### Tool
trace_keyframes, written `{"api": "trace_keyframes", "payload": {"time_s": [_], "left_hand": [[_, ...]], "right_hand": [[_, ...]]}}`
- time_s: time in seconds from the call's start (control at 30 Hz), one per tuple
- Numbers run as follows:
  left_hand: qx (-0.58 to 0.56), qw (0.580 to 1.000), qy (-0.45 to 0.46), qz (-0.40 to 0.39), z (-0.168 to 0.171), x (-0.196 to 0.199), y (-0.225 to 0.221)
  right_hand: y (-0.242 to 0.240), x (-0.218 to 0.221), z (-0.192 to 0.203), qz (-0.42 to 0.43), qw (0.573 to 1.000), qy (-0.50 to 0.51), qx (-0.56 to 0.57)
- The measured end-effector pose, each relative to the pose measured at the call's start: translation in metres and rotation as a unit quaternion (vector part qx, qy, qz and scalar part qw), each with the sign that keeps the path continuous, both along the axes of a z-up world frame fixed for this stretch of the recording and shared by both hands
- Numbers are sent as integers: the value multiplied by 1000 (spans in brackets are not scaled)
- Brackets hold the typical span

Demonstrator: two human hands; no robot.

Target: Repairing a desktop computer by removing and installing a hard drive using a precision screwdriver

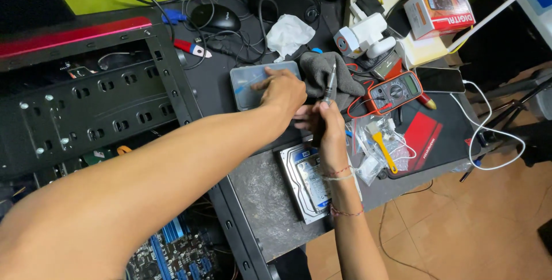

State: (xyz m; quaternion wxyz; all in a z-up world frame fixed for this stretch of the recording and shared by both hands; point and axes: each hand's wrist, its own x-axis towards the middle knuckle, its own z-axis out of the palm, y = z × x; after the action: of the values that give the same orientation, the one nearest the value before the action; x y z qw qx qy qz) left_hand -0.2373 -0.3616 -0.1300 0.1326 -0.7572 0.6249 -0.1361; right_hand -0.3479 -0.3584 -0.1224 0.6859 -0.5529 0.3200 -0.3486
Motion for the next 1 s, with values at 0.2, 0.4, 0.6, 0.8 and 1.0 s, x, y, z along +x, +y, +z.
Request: {"api": "trace_keyframes", "payload": {"time_s": [0.2, 0.4, 0.6, 0.8, 1.0], "left_hand": [[-36, 994, 86, 57, 19, -8, 5], [119, 969, 183, 116, 5, 38, -20], [175, 936, 288, 107, 15, 52, -21], [179, 811, 530, 170, 115, 49, 47], [21, 682, 712, 167, 192, 20, 116]], "right_hand": [[6, 5, -20, -10, 994, 97, -40], [8, 8, -15, 6, 998, 48, -30], [9, 7, -12, -1, 989, 101, -106], [24, 2, 18, -32, 990, 29, -132], [52, -7, 74, -12, 985, 22, -168]]}}
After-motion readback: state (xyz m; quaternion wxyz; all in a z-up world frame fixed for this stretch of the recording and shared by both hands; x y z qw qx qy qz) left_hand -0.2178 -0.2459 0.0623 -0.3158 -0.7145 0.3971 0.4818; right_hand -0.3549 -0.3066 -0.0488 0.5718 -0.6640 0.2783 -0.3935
